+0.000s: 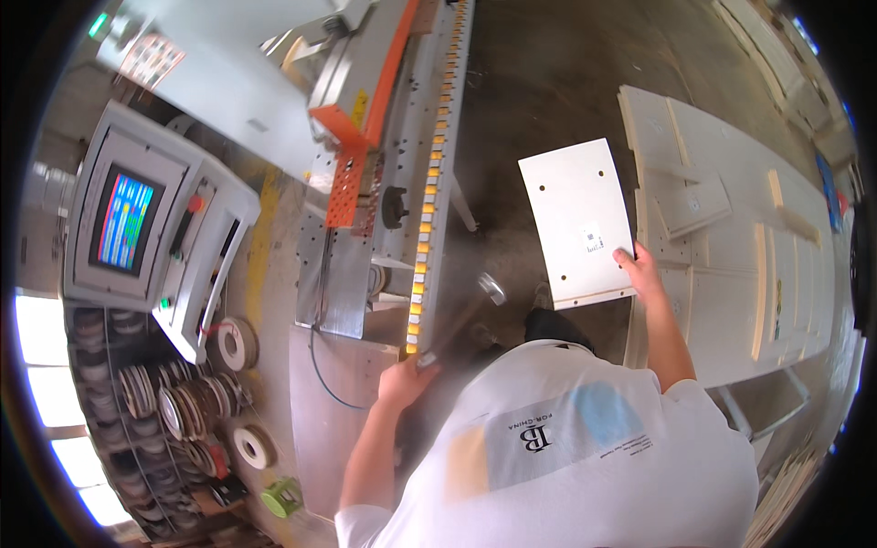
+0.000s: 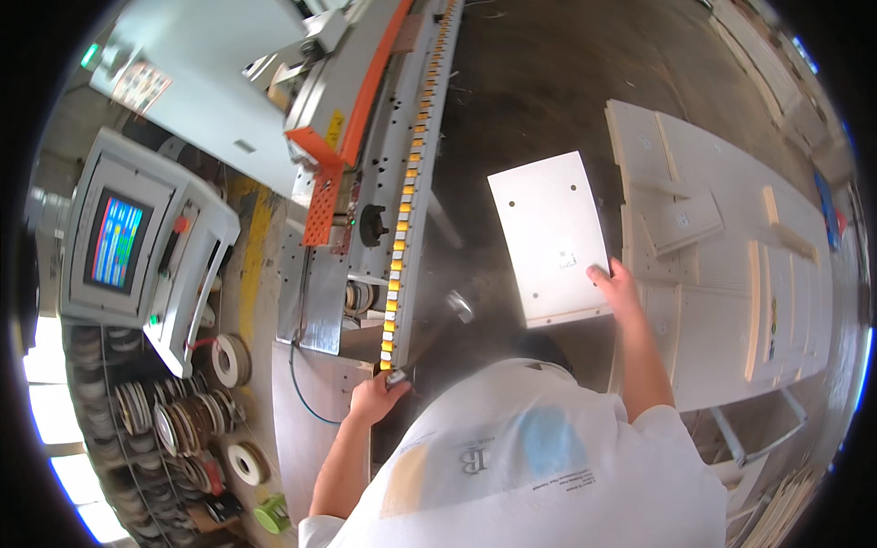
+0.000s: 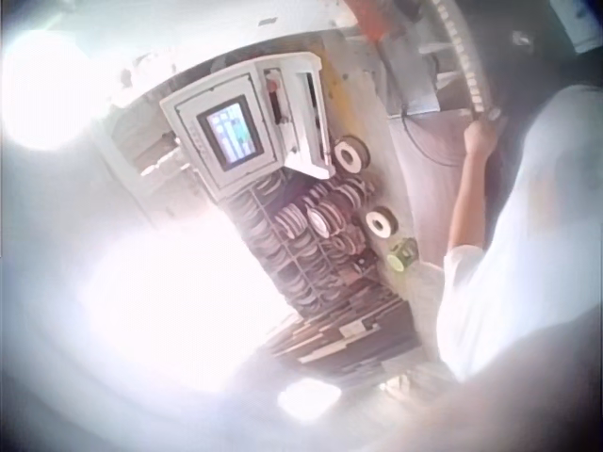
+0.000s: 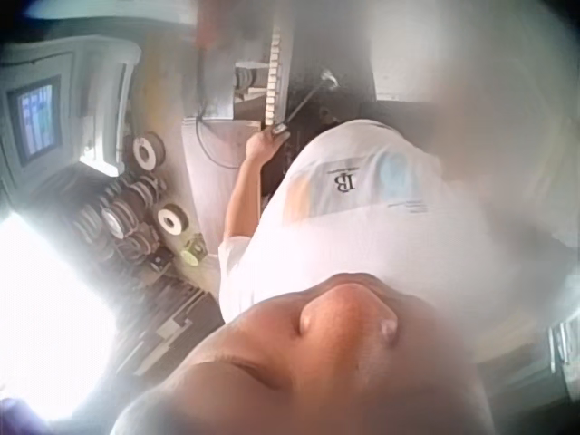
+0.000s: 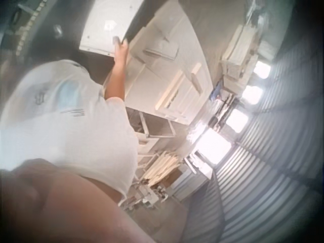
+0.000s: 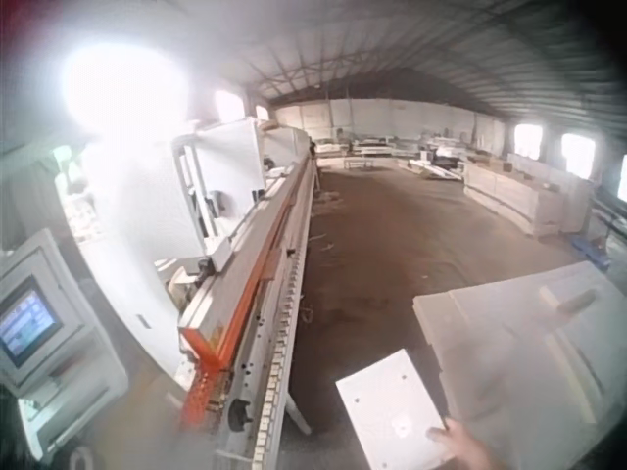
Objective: The person picks up wood panels from a stack, places them into an edge-banding machine one by one, and then moves the processed panels to a separate pile.
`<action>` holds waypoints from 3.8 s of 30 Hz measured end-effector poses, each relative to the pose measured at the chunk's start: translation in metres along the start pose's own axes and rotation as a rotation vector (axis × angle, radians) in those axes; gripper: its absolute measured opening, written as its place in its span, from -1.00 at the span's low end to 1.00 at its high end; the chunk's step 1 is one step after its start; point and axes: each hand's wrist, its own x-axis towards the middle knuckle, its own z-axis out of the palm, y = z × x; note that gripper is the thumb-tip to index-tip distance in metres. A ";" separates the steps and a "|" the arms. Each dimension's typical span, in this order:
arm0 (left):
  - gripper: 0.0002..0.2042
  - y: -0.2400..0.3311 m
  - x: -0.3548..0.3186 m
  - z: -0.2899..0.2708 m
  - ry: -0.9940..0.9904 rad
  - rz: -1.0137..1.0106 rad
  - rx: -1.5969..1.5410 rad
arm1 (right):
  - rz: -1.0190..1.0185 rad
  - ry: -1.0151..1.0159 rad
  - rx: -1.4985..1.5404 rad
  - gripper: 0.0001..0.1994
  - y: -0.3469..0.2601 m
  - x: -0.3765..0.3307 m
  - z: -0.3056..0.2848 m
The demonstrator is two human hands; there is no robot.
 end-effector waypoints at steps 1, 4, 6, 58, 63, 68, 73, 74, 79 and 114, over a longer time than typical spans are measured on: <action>-0.42 -0.001 -0.011 -0.002 -0.074 0.025 0.040 | 0.019 -0.035 0.067 -0.57 -0.004 0.001 0.009; -0.47 -0.058 -0.015 0.057 -0.079 -0.003 -0.252 | 0.095 -0.162 0.267 -0.54 -0.018 0.007 0.050; -0.55 -0.075 -0.022 0.079 -0.102 -0.028 -0.402 | 0.069 -0.255 0.314 -0.53 -0.028 0.010 0.086; -0.46 -0.005 -0.100 0.078 -0.001 -0.402 -0.407 | 0.229 -0.189 0.440 -0.67 -0.006 0.146 0.260; -0.44 0.010 -0.027 0.074 -0.102 -0.141 -0.050 | 0.391 0.297 0.556 -0.63 0.103 0.113 0.069; -0.47 0.037 0.048 0.082 -0.263 0.104 0.112 | 0.463 0.595 0.543 -0.62 0.151 0.085 -0.049; -0.40 0.161 0.082 0.029 -0.383 0.078 0.199 | 0.574 0.807 0.494 -0.53 0.223 0.101 -0.161; -0.41 0.167 0.080 0.031 -0.404 0.054 0.215 | 0.572 0.750 0.454 -0.49 0.235 0.115 -0.180; -0.42 0.202 0.081 0.026 -0.438 -0.037 0.283 | 0.586 0.944 0.302 -0.43 0.290 0.167 -0.261; -0.51 0.097 0.062 0.002 0.031 -0.238 -0.468 | 0.069 0.192 -0.146 -0.70 0.040 0.052 -0.061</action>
